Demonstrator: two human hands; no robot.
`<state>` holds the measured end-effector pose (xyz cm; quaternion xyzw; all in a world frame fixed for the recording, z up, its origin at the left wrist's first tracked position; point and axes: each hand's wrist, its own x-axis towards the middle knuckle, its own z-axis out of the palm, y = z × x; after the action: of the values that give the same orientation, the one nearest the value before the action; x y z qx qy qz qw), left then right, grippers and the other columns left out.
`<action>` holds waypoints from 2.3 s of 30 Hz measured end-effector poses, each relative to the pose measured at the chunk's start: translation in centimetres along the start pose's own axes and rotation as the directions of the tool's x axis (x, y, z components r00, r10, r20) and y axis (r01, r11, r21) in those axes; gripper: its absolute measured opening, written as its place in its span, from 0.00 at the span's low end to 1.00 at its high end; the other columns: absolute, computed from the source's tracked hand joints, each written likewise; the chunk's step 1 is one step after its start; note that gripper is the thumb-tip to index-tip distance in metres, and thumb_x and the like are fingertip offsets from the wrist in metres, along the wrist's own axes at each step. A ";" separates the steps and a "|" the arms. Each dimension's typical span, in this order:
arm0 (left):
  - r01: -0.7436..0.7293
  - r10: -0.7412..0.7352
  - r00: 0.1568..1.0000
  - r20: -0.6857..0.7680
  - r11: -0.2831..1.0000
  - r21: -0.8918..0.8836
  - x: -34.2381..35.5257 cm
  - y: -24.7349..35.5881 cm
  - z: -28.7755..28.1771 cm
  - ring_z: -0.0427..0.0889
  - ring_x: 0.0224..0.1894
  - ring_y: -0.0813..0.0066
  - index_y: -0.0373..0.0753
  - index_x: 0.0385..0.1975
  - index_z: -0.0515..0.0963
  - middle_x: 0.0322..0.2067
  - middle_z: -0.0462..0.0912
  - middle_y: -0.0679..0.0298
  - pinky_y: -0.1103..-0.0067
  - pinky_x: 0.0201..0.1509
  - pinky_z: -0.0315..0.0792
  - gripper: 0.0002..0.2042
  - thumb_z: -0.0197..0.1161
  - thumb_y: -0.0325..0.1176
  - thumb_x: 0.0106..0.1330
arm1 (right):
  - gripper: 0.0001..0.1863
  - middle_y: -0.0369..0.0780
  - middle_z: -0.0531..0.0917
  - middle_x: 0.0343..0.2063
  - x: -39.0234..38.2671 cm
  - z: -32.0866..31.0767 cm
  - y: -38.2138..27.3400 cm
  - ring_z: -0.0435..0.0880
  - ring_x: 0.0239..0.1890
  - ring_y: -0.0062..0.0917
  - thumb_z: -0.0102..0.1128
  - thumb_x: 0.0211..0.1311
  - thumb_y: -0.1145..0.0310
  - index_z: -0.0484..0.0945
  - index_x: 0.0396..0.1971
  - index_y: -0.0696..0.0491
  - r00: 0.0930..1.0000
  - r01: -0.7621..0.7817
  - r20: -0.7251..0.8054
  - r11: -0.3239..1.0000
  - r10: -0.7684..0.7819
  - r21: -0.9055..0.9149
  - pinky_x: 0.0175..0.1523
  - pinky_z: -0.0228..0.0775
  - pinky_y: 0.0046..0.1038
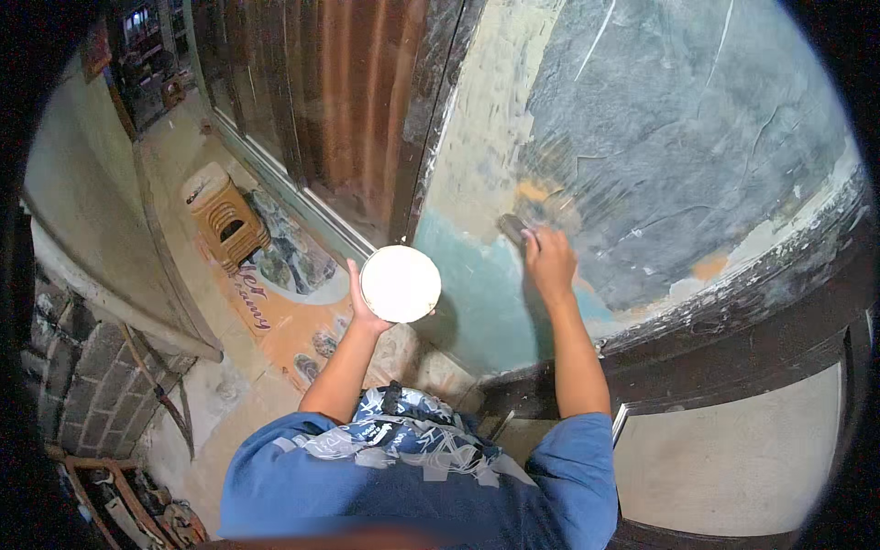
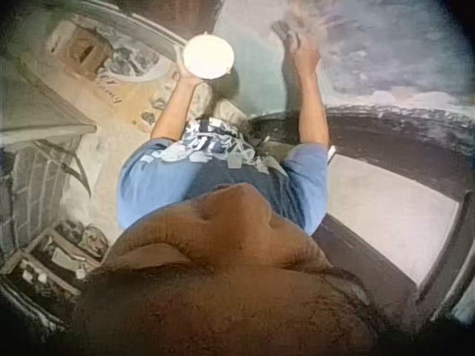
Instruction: The person patches a damaged wall surface with putty using a plastic scraper.
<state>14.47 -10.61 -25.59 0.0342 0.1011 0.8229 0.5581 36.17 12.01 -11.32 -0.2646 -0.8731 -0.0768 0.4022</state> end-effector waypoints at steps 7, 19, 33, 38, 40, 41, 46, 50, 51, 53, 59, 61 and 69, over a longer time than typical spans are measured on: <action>0.081 -0.073 0.984 0.162 0.996 -0.048 -1.3 0.4 2.5 0.71 0.62 0.37 0.43 0.66 0.67 0.64 0.70 0.50 0.32 0.57 0.64 0.48 0.40 0.79 0.58 | 0.07 0.41 0.84 0.30 1.1 -0.5 0.0 0.81 0.35 0.39 0.64 0.62 0.62 0.83 0.34 0.49 0.999 -0.038 -0.025 0.995 0.036 -0.088 0.37 0.73 0.41; 0.053 -0.049 0.989 0.141 0.998 -0.029 -1.0 0.4 2.3 0.72 0.61 0.41 0.44 0.66 0.67 0.64 0.70 0.52 0.36 0.57 0.66 0.47 0.39 0.78 0.60 | 0.06 0.40 0.84 0.31 1.1 -1.0 -0.8 0.81 0.35 0.38 0.64 0.61 0.65 0.82 0.32 0.52 1.000 -0.022 -0.001 0.994 0.023 -0.111 0.36 0.74 0.39; 0.048 -0.044 0.994 0.105 0.998 -0.032 -1.3 1.1 1.5 0.70 0.61 0.34 0.46 0.68 0.65 0.66 0.68 0.51 0.26 0.50 0.62 0.49 0.39 0.81 0.56 | 0.05 0.40 0.83 0.28 2.0 -2.1 -0.6 0.81 0.33 0.37 0.65 0.59 0.65 0.82 0.30 0.50 0.997 0.033 -0.073 0.999 -0.030 0.035 0.37 0.74 0.39; 0.051 -0.046 0.992 0.119 0.998 -0.037 -1.1 1.2 2.2 0.72 0.60 0.37 0.48 0.66 0.67 0.64 0.70 0.51 0.27 0.50 0.65 0.47 0.39 0.80 0.58 | 0.06 0.40 0.83 0.27 -0.6 0.1 -0.4 0.81 0.33 0.38 0.65 0.59 0.64 0.82 0.31 0.50 0.995 0.087 0.052 0.996 -0.087 -0.004 0.36 0.74 0.40; 0.048 -0.044 0.993 0.111 0.998 -0.034 -1.3 1.2 1.9 0.72 0.60 0.36 0.48 0.66 0.67 0.64 0.69 0.51 0.28 0.51 0.65 0.47 0.39 0.80 0.58 | 0.07 0.40 0.82 0.26 -0.3 0.3 -0.2 0.81 0.33 0.38 0.64 0.61 0.63 0.81 0.30 0.50 0.994 0.091 0.073 0.993 -0.086 -0.081 0.35 0.73 0.40; 0.044 -0.039 0.993 0.108 0.998 -0.046 -1.4 1.2 2.0 0.72 0.60 0.36 0.46 0.66 0.67 0.64 0.69 0.51 0.28 0.51 0.65 0.47 0.39 0.80 0.58 | 0.07 0.40 0.82 0.25 0.2 -0.3 -0.6 0.81 0.32 0.38 0.64 0.62 0.63 0.82 0.29 0.50 0.999 0.040 0.017 0.993 -0.039 -0.108 0.34 0.73 0.40; 0.012 -0.009 0.998 0.067 0.999 -0.048 -1.3 1.4 0.6 0.71 0.60 0.33 0.45 0.67 0.66 0.65 0.69 0.50 0.26 0.50 0.63 0.49 0.39 0.81 0.57 | 0.08 0.41 0.83 0.27 1.1 -1.7 -1.1 0.81 0.33 0.39 0.64 0.62 0.62 0.83 0.29 0.50 0.997 -0.063 -0.054 0.997 0.061 -0.048 0.35 0.73 0.39; 0.021 -0.016 0.993 0.116 0.999 -0.041 -1.5 1.5 1.1 0.71 0.60 0.34 0.45 0.66 0.66 0.65 0.69 0.50 0.26 0.50 0.64 0.48 0.38 0.80 0.58 | 0.07 0.40 0.84 0.30 -1.4 0.3 -1.3 0.80 0.33 0.39 0.66 0.58 0.64 0.82 0.31 0.50 0.996 0.056 0.070 0.998 -0.055 -0.018 0.38 0.73 0.40; 0.008 -0.003 0.995 0.097 0.999 -0.048 -1.4 1.5 0.9 0.71 0.60 0.34 0.45 0.66 0.66 0.65 0.69 0.50 0.27 0.50 0.64 0.48 0.38 0.80 0.58 | 0.06 0.40 0.84 0.30 -1.5 0.6 -1.1 0.80 0.33 0.38 0.66 0.58 0.64 0.82 0.30 0.50 0.991 0.062 0.121 0.997 -0.055 -0.050 0.37 0.73 0.40; 0.009 -0.003 0.996 0.089 0.998 -0.070 -1.8 1.6 1.3 0.71 0.61 0.35 0.44 0.66 0.66 0.65 0.69 0.50 0.27 0.52 0.64 0.48 0.39 0.80 0.58 | 0.06 0.40 0.84 0.30 -1.2 0.8 -0.5 0.80 0.33 0.38 0.66 0.58 0.64 0.82 0.30 0.50 0.984 0.066 0.171 0.995 -0.052 -0.078 0.36 0.73 0.39; -0.009 0.011 0.999 0.053 0.999 -0.034 -3.7 2.3 2.1 0.71 0.61 0.37 0.44 0.66 0.67 0.64 0.70 0.51 0.33 0.56 0.66 0.48 0.39 0.80 0.58 | 0.07 0.39 0.84 0.27 0.9 -1.3 -0.9 0.81 0.32 0.37 0.66 0.59 0.63 0.82 0.29 0.51 0.999 -0.007 -0.047 1.000 0.007 -0.014 0.34 0.73 0.39; -0.012 0.013 1.000 0.024 1.000 -0.024 -3.9 2.3 2.3 0.71 0.61 0.37 0.44 0.66 0.67 0.64 0.70 0.51 0.33 0.56 0.66 0.48 0.39 0.80 0.58 | 0.07 0.39 0.84 0.27 0.0 -0.8 -1.5 0.81 0.32 0.37 0.66 0.59 0.62 0.82 0.29 0.50 0.997 0.067 -0.052 0.996 -0.064 0.063 0.34 0.73 0.38; -0.011 0.011 0.999 0.032 1.000 0.003 -3.1 2.1 -0.4 0.69 0.62 0.35 0.49 0.68 0.64 0.67 0.66 0.53 0.25 0.51 0.61 0.48 0.38 0.81 0.57 | 0.08 0.43 0.82 0.26 1.6 -1.7 0.5 0.79 0.31 0.42 0.66 0.61 0.63 0.83 0.31 0.52 0.997 0.061 0.041 0.998 -0.062 0.010 0.35 0.71 0.37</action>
<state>13.65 -14.30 -25.37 0.0489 0.0935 0.8252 0.5549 36.68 12.44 -9.08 -0.2373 -0.8892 -0.0797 0.3829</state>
